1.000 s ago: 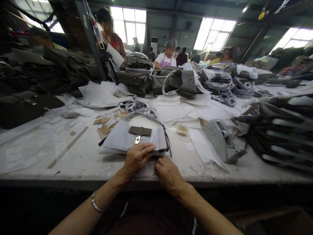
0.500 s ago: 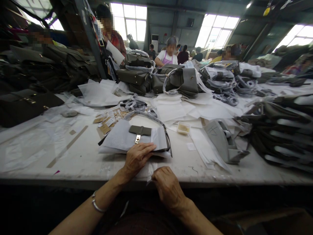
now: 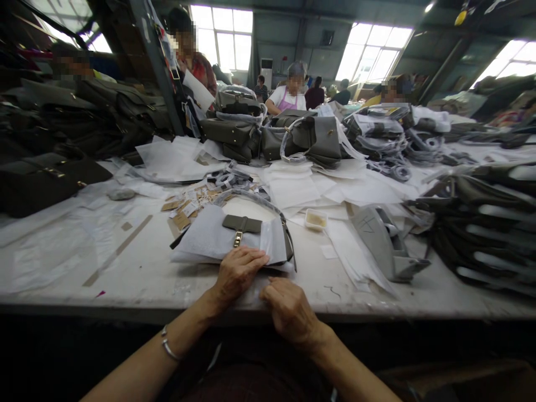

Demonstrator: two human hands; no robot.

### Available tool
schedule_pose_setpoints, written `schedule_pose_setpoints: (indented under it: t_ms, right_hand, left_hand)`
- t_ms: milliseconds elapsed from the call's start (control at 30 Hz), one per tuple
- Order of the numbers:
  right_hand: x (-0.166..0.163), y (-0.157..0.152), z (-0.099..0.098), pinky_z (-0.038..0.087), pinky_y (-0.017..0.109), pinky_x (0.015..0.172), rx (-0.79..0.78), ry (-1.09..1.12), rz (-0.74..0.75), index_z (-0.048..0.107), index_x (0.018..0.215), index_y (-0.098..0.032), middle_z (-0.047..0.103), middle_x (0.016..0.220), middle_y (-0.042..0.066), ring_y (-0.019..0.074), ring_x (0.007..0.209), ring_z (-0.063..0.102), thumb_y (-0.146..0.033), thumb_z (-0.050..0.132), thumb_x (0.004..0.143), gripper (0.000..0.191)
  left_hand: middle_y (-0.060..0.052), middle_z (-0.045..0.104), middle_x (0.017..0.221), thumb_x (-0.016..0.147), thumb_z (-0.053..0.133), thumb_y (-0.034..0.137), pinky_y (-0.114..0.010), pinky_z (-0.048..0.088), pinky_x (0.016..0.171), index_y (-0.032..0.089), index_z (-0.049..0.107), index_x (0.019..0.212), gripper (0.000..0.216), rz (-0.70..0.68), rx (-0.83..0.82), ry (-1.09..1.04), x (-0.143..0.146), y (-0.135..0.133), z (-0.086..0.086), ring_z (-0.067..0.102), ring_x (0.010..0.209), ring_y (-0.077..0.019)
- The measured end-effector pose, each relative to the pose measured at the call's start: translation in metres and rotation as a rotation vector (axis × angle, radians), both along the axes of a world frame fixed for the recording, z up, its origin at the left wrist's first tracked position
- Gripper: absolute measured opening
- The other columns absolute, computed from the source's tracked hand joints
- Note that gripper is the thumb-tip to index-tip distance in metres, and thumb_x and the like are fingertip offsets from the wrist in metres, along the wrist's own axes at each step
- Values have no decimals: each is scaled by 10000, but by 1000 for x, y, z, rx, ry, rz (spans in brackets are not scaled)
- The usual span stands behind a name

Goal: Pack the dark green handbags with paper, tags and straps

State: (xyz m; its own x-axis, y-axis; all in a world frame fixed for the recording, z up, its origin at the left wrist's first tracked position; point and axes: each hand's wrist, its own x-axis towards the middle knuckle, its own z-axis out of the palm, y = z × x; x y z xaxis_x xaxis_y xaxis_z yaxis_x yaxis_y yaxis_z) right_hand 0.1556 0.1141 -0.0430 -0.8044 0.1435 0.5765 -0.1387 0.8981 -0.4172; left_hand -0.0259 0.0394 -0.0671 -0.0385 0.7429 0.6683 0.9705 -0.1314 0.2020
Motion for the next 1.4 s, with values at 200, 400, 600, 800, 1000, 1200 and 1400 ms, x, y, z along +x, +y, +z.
schedule_pose_setpoints:
  t_ms: [200,400,600,800,1000,1200,1400]
  right_hand:
    - [3,-5,11,488,243,609,-257,-118,-90,592,827,-218,653,719,10,152,647,624,-120,493,876,148]
    - [-19,16,39,502,251,650,-327,-69,-246,626,799,-219,688,730,15,161,666,636,-262,567,909,132]
    - [-44,28,68,451,249,640,-213,-262,-225,649,761,-214,688,718,0,153,660,626,-236,569,892,155]
    - [-83,36,138,424,221,628,-265,-45,-260,650,790,-217,655,685,-33,126,644,602,-334,549,935,212]
    - [-96,61,50,374,232,579,-77,-196,-444,579,783,-213,614,650,-8,142,597,569,-312,472,958,228]
    - [-85,84,-4,430,253,646,-55,-298,-406,618,894,-216,639,719,-8,159,664,611,-254,546,924,86]
    - [-73,74,6,502,341,883,2,33,-87,654,952,-211,650,1025,86,201,993,608,-125,464,935,210]
  left_hand:
    - [-19,728,1092,917,582,167,-411,459,978,263,668,1112,234,8,-36,26,1,2,-2,643,1034,-187]
    - [-36,693,1161,876,601,177,-406,437,1028,243,636,1149,283,-81,-117,-27,-1,-11,13,611,1110,-189]
    - [-42,725,960,864,651,273,-410,503,903,211,677,929,94,56,-66,-172,7,-7,11,649,927,-221]
    - [-18,735,969,833,502,45,-412,465,966,259,696,969,319,35,20,-206,12,0,3,653,931,-193]
    - [-14,741,940,870,466,67,-402,445,984,259,696,956,311,39,44,-206,12,2,0,659,925,-182]
    - [-10,738,901,903,450,93,-398,445,945,248,679,924,278,74,63,-176,14,6,0,657,877,-184]
    - [-25,697,808,891,453,91,-377,446,868,225,652,864,241,124,36,-144,15,7,4,627,813,-196]
